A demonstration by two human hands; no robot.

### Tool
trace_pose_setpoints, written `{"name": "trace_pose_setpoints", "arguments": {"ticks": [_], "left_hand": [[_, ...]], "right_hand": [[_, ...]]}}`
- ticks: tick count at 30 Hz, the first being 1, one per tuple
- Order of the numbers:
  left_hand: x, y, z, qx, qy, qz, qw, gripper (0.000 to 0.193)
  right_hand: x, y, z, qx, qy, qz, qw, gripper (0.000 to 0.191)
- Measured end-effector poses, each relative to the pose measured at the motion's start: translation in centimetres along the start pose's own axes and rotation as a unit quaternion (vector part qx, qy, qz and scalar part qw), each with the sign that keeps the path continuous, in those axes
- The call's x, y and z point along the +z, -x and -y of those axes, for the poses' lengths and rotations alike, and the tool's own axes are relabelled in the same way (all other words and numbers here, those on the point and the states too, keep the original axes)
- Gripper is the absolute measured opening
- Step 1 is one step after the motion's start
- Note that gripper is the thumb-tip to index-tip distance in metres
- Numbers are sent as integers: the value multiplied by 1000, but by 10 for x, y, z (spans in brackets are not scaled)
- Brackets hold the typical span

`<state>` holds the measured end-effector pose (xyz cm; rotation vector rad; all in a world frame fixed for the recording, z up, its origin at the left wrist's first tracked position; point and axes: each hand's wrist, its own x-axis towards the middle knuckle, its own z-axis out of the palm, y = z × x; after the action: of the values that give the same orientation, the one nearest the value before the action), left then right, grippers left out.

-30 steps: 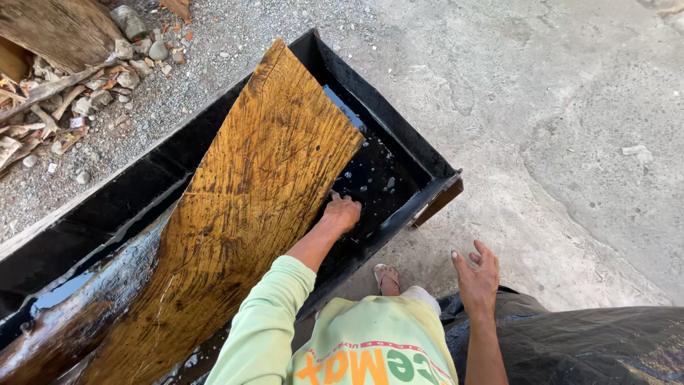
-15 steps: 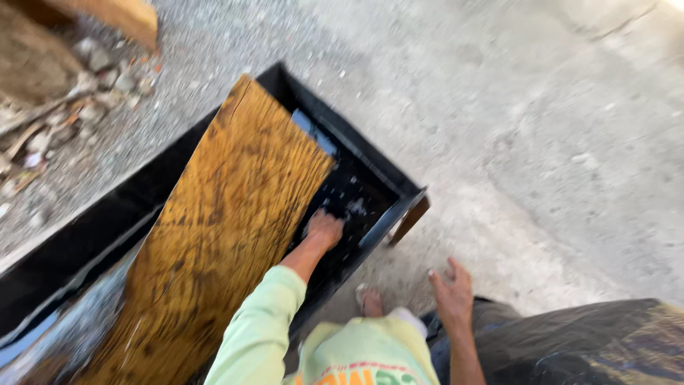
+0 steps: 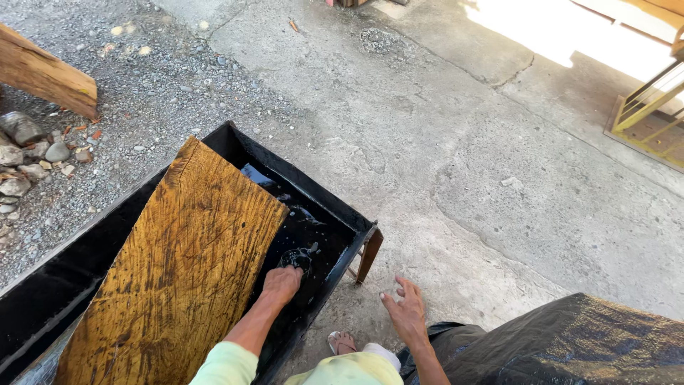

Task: The person repeatedly scoops dark liquid from a trough with a metal can and pours it over a large wooden log resting in the trough. They use their hand to spread the liquid along the log's surface, working along its length and returning to earlier sections as needed.

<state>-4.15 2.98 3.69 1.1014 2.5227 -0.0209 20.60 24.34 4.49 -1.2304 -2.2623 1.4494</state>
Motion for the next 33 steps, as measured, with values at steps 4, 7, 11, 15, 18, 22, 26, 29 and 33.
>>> {"name": "trace_pose_setpoints", "arguments": {"ticks": [4, 7, 11, 15, 18, 22, 26, 29, 33], "left_hand": [[0, 31, 16, 39, 89, -99, 990, 13], [-7, 66, 17, 49, 129, -159, 978, 9], [-25, 127, 20, 20, 209, -202, 957, 10], [-31, 191, 40, -70, 252, -223, 939, 16], [-12, 232, 71, -105, 241, -254, 931, 19], [46, 293, 119, -247, 202, -212, 924, 17], [94, 349, 173, -313, 190, -190, 911, 17], [89, 390, 193, -309, 178, -144, 923, 19], [48, 450, 197, -376, 182, -191, 888, 30]], "right_hand": [[10, -2, 14, -48, 0, 21, 999, 63], [24, -1, 31, -67, 21, 36, 997, 61], [45, 10, 59, -117, 41, 68, 990, 60], [76, 26, 100, -253, 34, 89, 963, 58], [103, 46, 134, -279, 25, 159, 947, 58], [151, 75, 183, -382, 59, 254, 886, 61], [208, 105, 239, -499, 157, 347, 779, 69], [257, 132, 286, -658, 248, 280, 653, 77], [307, 159, 345, -726, 399, 236, 507, 91]]}}
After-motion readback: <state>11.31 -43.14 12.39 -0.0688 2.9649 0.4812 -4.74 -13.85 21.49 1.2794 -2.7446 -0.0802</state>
